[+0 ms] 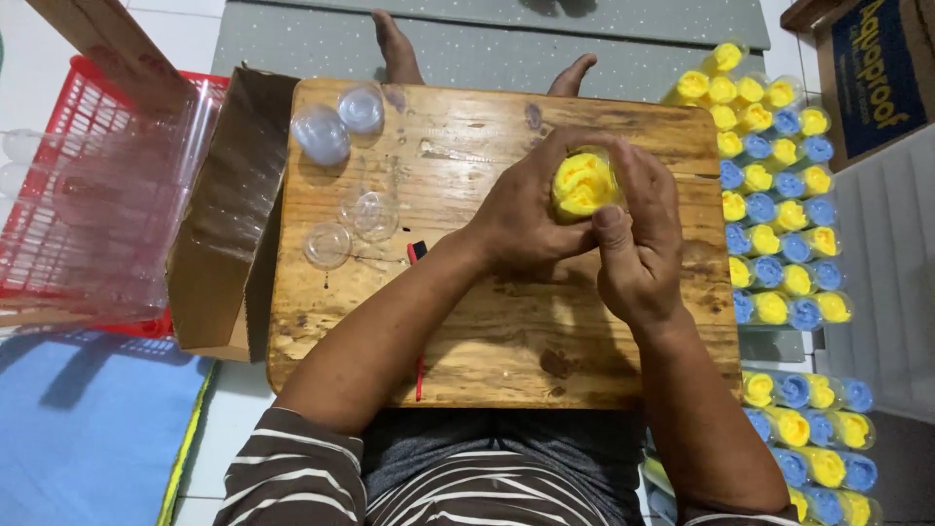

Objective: The person places a blue cloth on a wooden table and brushes it with a red brush. They then fold the cloth and roll it tightly into a cylindrical shape. Finally, they place the rolled cloth into a clear plastic sleeve.

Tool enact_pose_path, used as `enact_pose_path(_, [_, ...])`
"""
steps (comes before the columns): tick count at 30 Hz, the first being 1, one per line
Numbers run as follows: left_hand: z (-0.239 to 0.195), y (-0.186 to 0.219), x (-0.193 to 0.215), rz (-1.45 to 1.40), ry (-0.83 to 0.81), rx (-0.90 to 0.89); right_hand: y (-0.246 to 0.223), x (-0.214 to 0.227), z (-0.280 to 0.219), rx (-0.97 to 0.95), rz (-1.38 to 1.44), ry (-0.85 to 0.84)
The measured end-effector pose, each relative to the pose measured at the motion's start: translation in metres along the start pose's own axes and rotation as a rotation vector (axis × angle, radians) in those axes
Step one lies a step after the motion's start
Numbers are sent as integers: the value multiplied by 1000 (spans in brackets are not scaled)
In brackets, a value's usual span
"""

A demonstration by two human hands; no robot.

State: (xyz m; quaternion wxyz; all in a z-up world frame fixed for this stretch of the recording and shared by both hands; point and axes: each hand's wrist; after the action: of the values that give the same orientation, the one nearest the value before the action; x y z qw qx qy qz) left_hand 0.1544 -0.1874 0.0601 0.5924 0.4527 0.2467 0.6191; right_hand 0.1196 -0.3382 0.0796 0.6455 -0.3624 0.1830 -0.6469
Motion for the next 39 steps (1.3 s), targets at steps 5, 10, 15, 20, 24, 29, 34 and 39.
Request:
enact_pose_path(5, [0,-1,-1,42,25,-26,-9,1,9,86,-200,-100])
enact_pose_path(10, [-1,4,4,46,19,-41,-15,5,16,123,-312,-184])
enact_pose_path(15, [-2,2,2,44,31,-33,-24,11,23,202,-462,-252])
enact_pose_path(20, [-2,-2,10,101,-77,-131,-46,12,34,134,-643,-360])
enact_pose_path(24, [-4,-1,10,68,-39,-199,-46,12,29,84,-712,-379])
enact_pose_path(29, [-9,-15,-1,174,58,-300,-34,7,10,41,-653,-302])
enact_pose_path(34, [-12,-17,-4,213,118,-401,-24,6,6,63,-634,-271])
enact_pose_path(39, [-13,-12,0,368,151,-406,-32,0,3,10,-511,-222])
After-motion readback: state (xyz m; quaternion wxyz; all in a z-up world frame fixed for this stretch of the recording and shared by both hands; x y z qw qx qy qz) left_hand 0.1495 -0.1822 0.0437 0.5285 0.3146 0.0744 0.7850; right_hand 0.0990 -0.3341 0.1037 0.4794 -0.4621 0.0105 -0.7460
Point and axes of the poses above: each hand's wrist, its own z-axis towards the middle knuckle, its own x-axis out of the back of the hand, y = z × x, and after that the axes turned 12 degrees about z, right-handed
